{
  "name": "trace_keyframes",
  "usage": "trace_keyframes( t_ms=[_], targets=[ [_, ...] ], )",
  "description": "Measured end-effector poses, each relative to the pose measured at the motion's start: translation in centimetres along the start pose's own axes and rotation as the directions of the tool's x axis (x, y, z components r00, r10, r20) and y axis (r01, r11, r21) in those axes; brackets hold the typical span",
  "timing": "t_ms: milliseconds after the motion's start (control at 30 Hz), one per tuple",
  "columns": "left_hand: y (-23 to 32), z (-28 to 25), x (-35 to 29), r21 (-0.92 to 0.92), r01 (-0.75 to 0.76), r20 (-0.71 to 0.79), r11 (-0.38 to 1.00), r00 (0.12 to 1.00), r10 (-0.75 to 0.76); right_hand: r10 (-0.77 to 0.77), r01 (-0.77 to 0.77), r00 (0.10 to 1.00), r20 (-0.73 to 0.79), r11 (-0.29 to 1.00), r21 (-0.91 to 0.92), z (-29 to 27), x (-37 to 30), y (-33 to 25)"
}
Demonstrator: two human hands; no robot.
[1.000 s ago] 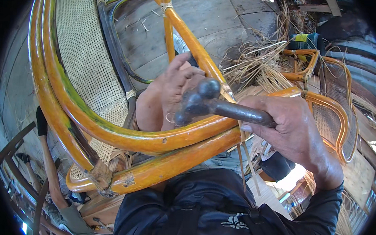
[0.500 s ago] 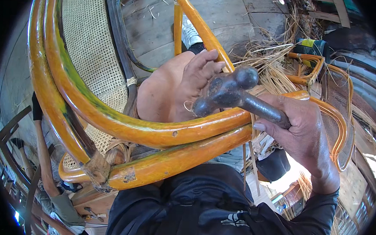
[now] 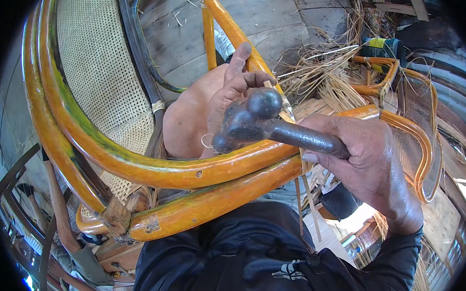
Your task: Repairing a bamboo chair by wrapping rattan strips around joints and securing them with nails.
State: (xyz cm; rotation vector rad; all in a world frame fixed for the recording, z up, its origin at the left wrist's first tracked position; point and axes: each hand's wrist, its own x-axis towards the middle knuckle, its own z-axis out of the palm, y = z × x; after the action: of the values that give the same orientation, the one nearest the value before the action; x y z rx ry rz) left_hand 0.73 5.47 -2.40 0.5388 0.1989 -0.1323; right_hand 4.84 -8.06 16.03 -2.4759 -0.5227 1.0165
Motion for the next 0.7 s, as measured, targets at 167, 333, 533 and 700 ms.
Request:
trace_keyframes(
  t_ms=[167, 333, 533, 700],
  targets=[
    [-0.2, 0.0, 0.1, 0.205, -0.023, 0.072, 0.979, 0.997, 0.008, -0.038, 0.037, 0.999, -0.024, 0.999, -0.037, 0.2, -0.1, 0.3],
    [-0.7, -0.7, 0.7, 0.592, -0.241, 0.058, 0.769, 0.965, 0.257, -0.073, 0.074, 0.996, -0.055, 0.997, 0.026, 0.0, -0.5, 0.6],
    [-1.3, 1.3, 0.2, 0.008, -0.068, -0.095, 0.998, 0.993, 0.069, 0.172, 0.015, 0.951, -0.256, 0.804, 0.594, -0.3, -4.4, 1.5],
    [-1.7, 1.3, 0.8, 0.146, -0.163, -0.149, 0.976, 0.971, 0.185, 0.179, 0.035, 0.928, -0.326, 0.83, 0.557, 4.4, -8.8, 4.3]
  ],
)
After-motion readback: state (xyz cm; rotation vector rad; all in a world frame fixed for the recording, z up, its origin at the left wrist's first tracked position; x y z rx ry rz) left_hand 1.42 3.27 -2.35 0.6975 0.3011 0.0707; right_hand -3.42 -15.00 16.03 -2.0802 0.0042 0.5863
